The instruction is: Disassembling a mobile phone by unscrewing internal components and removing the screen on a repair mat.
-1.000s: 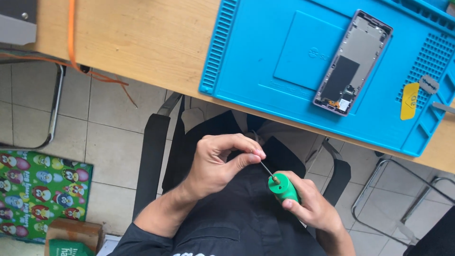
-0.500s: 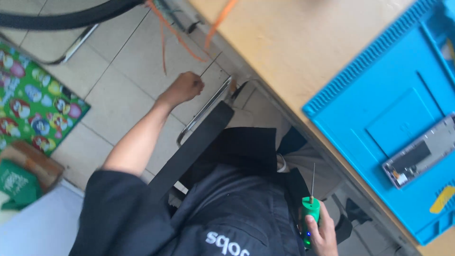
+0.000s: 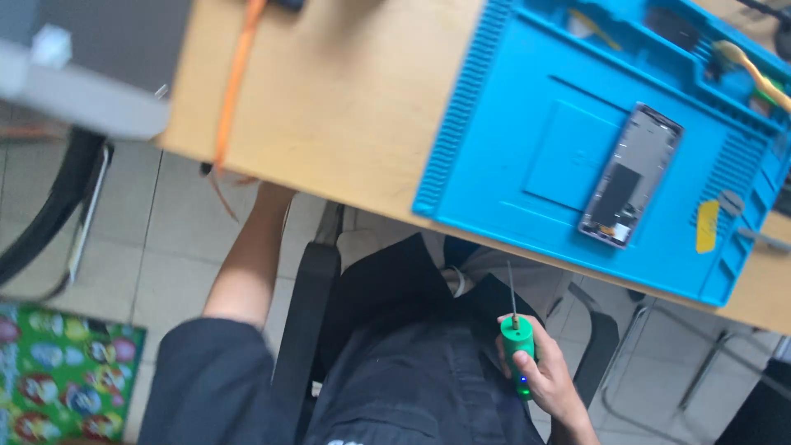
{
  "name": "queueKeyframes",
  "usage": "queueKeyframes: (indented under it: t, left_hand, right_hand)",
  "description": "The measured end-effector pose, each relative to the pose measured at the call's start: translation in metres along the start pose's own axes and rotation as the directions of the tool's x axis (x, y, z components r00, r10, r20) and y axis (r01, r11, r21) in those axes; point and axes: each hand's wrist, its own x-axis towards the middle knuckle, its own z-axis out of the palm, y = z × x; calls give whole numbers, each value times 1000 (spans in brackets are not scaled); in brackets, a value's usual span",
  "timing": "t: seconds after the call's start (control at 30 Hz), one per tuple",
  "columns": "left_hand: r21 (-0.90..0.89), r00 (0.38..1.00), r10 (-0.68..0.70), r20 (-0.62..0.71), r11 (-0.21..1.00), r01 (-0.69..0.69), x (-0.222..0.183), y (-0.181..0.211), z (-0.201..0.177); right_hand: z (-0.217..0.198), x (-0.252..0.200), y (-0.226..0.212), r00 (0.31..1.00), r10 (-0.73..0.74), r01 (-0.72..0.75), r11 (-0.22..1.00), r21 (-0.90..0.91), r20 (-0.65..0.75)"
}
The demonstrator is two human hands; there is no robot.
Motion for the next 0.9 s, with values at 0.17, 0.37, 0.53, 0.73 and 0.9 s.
queueKeyframes:
  t: [0.17,0.37,0.53,0.73,0.9]
  left_hand:
    - [636,934,-303,186,762,120,-155,226,-15]
    - [894,764,-597,244,444,61,-157,491,-6]
    - [617,683,219,697,303,-726,-43,579,56]
    - [526,479,224,849,-254,-812,120,591,172]
    - [458,474,-32,880,-209,-864,149,601,196]
  right_hand:
    - [-8,5,-1,982,-135,181,874,450,-134]
    - [-59,18,-4,931,-297,360,835,416,-210]
    - [-93,27,5,873,-394,474,823,313,-285]
    - [-143,1,16,879,-387,400,916,-9,-280]
    - [-183,-24,53,893,-303,156,903,-401,-334]
